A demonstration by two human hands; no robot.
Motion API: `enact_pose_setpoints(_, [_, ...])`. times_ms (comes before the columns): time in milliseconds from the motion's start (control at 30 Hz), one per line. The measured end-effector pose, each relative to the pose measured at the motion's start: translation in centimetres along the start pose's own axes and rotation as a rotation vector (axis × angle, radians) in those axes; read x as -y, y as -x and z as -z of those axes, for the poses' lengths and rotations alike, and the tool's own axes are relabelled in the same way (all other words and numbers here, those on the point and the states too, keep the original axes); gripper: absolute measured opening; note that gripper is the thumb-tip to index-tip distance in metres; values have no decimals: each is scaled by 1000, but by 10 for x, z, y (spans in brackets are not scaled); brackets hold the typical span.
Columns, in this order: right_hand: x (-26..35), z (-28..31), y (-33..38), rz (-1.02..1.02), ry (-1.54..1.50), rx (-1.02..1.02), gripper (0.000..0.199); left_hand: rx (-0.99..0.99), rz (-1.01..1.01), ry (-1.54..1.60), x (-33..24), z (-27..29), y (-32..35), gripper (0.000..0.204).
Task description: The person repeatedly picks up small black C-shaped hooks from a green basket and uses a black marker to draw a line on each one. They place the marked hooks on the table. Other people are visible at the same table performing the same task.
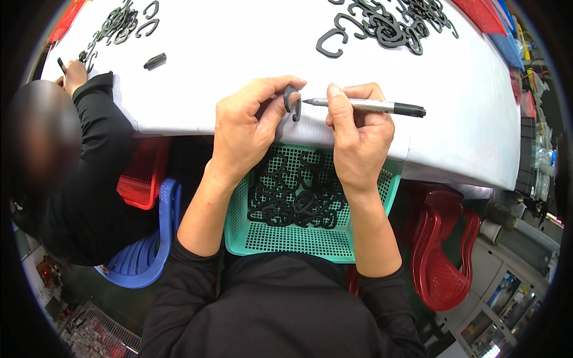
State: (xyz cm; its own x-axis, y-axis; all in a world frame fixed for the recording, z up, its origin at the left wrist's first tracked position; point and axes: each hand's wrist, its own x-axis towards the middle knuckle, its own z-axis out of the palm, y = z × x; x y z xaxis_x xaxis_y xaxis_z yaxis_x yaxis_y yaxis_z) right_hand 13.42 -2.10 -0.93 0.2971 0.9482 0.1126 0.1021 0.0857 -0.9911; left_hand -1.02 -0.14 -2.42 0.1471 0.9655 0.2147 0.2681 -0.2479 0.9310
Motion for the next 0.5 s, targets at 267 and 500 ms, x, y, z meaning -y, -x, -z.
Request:
enact_pose_setpoints(267, [-7, -3, 2, 18, 36, -38, 15, -8, -11, -13, 1, 0, 1, 17])
enact_pose_setpoints(500, [-6, -5, 1, 41, 57, -27, 15, -15, -19, -35, 0, 0, 0, 16])
